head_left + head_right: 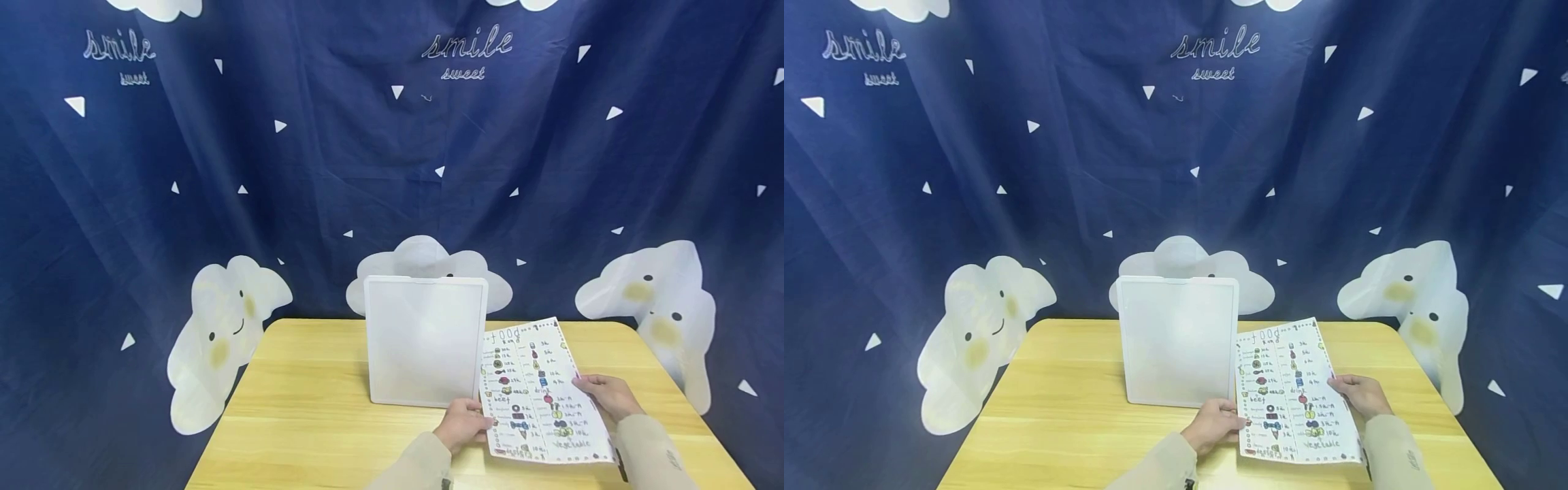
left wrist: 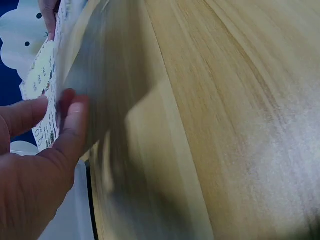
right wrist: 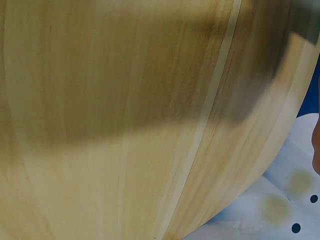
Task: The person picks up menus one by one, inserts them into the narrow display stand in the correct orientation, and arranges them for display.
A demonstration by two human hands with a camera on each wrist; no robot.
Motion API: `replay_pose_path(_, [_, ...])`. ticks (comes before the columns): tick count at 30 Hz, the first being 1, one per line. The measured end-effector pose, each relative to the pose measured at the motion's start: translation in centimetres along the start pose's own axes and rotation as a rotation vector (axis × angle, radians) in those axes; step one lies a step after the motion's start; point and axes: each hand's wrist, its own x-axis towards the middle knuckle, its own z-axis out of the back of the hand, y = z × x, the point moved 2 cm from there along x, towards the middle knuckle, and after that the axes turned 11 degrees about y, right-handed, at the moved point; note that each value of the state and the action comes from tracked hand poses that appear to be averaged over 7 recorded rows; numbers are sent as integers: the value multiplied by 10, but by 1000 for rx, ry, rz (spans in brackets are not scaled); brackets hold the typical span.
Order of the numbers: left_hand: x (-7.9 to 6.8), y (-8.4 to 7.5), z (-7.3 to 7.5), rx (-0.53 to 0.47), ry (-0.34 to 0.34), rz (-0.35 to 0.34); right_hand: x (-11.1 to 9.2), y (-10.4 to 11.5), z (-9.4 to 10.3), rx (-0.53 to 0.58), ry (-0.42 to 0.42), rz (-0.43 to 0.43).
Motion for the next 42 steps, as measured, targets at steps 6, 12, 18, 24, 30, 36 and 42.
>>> replay_pose_path(6, [-3, -10, 0, 34, -47, -30, -1, 0, 4, -1, 8, 1])
replay_pose_path(12, [-3, -22, -1, 110, -124, -55, -4, 2, 7, 6, 10, 0])
replay_pose_path(18, [-2, -31, 0, 142, -142, -107, -9, 7, 7, 109, 23, 20])
replay_pose_path(24, [-4, -36, 2, 133, -120, -144, -10, 9, 9, 106, 26, 27])
replay_pose_path(30, [-3, -43, 8, 84, -113, -160, -13, 12, 10, 105, 43, 75])
replay_pose_path(36, [-2, -46, 12, 92, -110, -172, -14, 14, 10, 116, 46, 91])
replay_pose_path(42, [-4, -51, 16, 108, -78, -196, -16, 15, 13, 109, 54, 135])
